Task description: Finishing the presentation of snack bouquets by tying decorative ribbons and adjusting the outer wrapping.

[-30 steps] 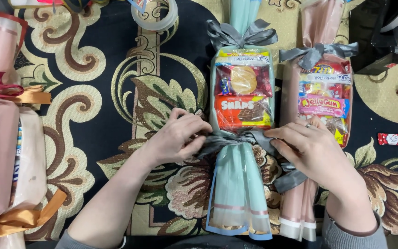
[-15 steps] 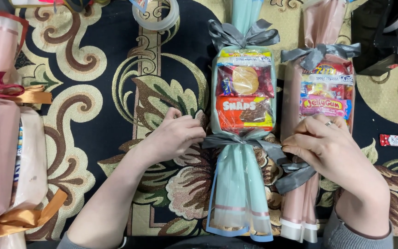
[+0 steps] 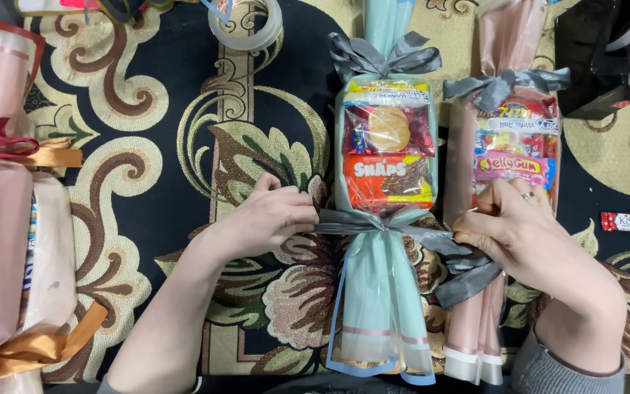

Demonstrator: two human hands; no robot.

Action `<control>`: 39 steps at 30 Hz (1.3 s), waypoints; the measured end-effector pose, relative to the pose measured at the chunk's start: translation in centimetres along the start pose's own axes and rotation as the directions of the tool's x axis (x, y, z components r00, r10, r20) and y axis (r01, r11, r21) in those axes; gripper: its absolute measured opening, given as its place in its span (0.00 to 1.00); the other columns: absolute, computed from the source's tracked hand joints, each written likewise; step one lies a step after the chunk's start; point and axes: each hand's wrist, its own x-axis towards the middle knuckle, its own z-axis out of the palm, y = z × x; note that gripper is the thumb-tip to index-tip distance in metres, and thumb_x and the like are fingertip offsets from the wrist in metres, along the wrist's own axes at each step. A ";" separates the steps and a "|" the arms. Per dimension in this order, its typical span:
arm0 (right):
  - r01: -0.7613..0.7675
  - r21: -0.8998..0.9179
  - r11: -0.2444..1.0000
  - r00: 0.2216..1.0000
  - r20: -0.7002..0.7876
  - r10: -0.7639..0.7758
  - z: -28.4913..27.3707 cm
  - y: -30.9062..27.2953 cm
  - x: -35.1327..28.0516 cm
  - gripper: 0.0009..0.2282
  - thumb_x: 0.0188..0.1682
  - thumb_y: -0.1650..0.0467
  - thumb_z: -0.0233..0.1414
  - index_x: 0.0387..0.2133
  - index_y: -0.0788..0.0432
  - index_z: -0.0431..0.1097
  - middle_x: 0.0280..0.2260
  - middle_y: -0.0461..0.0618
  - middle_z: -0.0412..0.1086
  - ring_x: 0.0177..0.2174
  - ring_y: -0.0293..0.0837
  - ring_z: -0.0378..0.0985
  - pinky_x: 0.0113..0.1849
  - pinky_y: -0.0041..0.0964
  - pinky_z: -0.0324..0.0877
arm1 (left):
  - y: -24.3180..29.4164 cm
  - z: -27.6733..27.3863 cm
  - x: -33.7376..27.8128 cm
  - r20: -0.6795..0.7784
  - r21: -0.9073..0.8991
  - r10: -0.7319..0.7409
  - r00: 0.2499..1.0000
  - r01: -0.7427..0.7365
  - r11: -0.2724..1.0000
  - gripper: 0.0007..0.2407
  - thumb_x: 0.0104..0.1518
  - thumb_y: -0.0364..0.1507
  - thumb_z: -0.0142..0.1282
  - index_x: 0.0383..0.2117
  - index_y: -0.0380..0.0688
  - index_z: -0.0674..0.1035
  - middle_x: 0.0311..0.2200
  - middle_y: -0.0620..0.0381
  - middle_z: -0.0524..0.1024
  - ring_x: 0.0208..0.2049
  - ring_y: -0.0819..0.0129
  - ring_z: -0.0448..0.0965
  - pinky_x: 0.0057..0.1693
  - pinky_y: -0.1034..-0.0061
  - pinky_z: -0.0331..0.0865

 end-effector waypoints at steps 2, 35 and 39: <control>-0.015 0.026 1.000 1.000 0.017 0.014 -0.2 -0.1 -0.2 0.11 0.56 0.59 0.42 0.34 0.38 0.74 0.34 0.43 0.57 0.36 0.45 0.63 0.42 0.44 0.53 | 0.1 -0.1 0.0 0.018 -0.017 -0.008 1.000 0.009 1.000 0.02 0.62 0.30 0.54 0.32 0.53 0.78 0.31 0.67 0.74 0.33 0.67 0.69 0.50 0.66 0.49; 0.084 0.827 0.557 0.945 -0.243 0.217 -0.2 -5.7 5.4 0.30 0.46 0.73 0.57 0.60 0.60 0.49 0.58 0.62 0.63 0.56 0.52 0.70 0.55 0.46 0.66 | 5.4 1.0 7.9 -0.255 -0.794 -0.485 0.836 -0.467 -0.388 0.27 0.62 0.55 0.43 0.58 0.49 0.73 0.58 0.44 0.72 0.60 0.47 0.72 0.65 0.49 0.64; 0.109 0.896 0.431 0.942 -0.231 0.243 1.1 -4.3 5.8 0.40 0.37 0.79 0.64 0.64 0.60 0.48 0.57 0.62 0.63 0.51 0.55 0.73 0.52 0.54 0.70 | 2.6 2.2 9.4 -0.064 -0.731 -0.396 0.916 -0.313 -0.607 0.39 0.53 0.65 0.44 0.62 0.48 0.70 0.61 0.41 0.69 0.61 0.43 0.68 0.65 0.41 0.61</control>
